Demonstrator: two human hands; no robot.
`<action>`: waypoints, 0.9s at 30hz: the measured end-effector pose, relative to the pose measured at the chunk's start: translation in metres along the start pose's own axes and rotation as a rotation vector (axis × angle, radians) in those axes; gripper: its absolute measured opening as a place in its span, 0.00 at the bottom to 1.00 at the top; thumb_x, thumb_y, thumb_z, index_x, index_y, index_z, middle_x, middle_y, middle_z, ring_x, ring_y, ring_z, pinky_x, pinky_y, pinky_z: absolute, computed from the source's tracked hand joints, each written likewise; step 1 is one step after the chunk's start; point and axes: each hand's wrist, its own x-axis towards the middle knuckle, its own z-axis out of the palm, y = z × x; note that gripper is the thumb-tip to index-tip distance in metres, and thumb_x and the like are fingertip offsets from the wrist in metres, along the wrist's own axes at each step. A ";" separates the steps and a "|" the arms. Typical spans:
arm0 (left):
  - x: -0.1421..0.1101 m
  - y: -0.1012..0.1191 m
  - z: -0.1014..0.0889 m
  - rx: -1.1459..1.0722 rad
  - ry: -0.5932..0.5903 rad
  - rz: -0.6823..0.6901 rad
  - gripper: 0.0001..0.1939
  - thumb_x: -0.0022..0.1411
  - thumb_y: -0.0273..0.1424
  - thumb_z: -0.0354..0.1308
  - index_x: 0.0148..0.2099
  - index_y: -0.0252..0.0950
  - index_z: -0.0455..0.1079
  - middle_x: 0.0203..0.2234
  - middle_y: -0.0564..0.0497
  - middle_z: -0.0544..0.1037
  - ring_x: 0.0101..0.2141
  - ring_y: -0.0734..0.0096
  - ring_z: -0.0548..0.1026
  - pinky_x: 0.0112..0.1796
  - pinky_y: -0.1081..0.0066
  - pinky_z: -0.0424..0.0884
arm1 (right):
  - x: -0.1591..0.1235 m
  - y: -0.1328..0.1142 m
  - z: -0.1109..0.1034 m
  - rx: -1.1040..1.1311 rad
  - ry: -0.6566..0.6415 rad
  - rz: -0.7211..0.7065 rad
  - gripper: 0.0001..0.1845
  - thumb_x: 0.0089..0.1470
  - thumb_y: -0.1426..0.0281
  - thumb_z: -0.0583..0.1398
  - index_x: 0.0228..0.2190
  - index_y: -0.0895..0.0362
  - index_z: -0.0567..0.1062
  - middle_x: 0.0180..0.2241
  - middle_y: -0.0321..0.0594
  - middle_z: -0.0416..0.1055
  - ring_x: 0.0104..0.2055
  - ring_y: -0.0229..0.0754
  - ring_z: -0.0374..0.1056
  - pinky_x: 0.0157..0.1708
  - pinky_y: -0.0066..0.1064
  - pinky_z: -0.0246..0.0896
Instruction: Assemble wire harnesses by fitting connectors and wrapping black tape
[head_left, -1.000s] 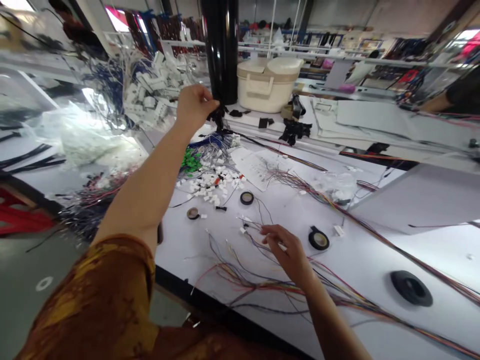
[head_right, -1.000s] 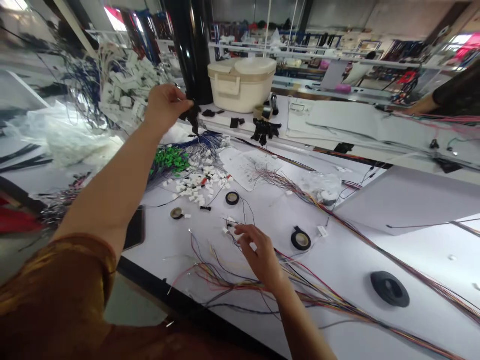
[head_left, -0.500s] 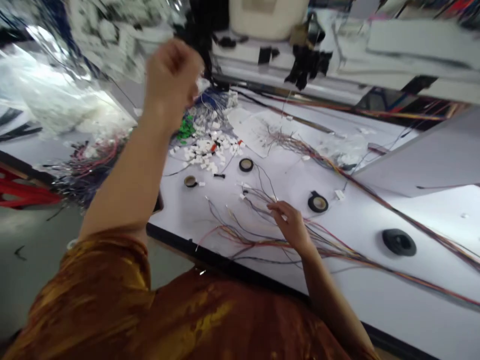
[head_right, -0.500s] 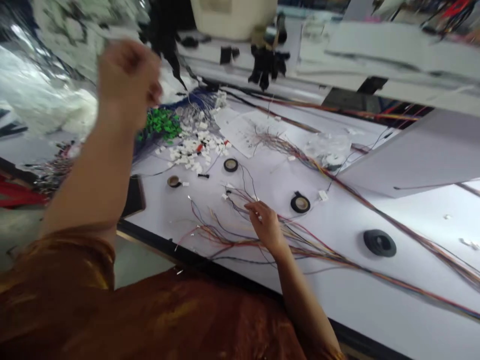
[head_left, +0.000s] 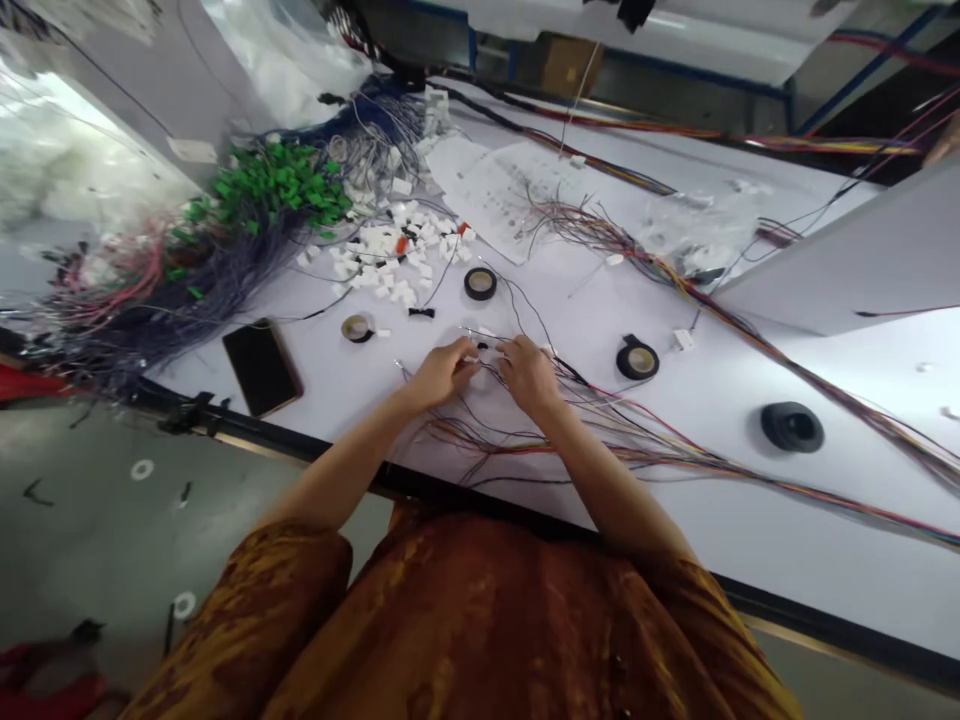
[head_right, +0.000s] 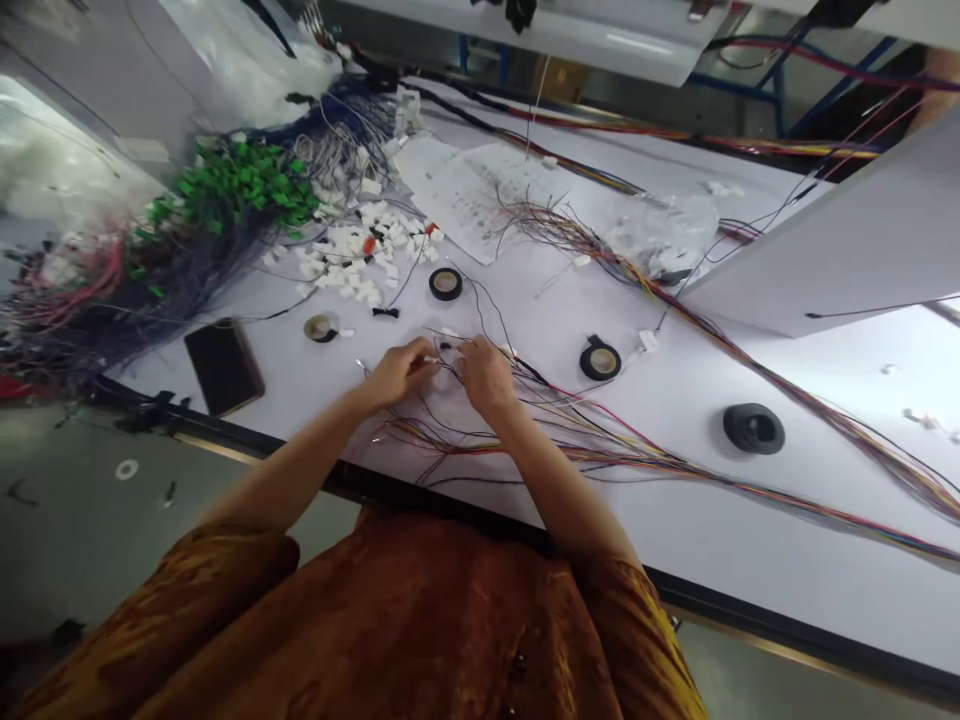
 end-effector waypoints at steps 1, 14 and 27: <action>-0.002 0.002 0.000 -0.107 -0.001 -0.041 0.11 0.63 0.38 0.58 0.43 0.37 0.68 0.29 0.54 0.74 0.29 0.72 0.71 0.34 0.71 0.68 | 0.003 -0.001 0.000 -0.052 -0.025 0.014 0.14 0.65 0.72 0.52 0.45 0.59 0.77 0.44 0.46 0.73 0.42 0.44 0.70 0.39 0.32 0.60; 0.005 0.012 0.015 -0.558 -0.027 -0.344 0.14 0.61 0.41 0.61 0.34 0.37 0.64 0.21 0.55 0.73 0.17 0.78 0.68 0.17 0.79 0.60 | 0.007 0.005 0.001 -0.121 0.036 0.091 0.13 0.65 0.74 0.53 0.47 0.61 0.73 0.49 0.51 0.70 0.52 0.49 0.65 0.47 0.36 0.59; 0.016 0.006 0.030 -0.667 0.170 -0.450 0.17 0.59 0.39 0.66 0.45 0.36 0.66 0.17 0.57 0.73 0.12 0.78 0.66 0.14 0.79 0.59 | 0.004 0.024 0.004 -0.039 0.095 -0.018 0.13 0.66 0.73 0.51 0.38 0.59 0.75 0.44 0.49 0.72 0.47 0.47 0.65 0.48 0.34 0.57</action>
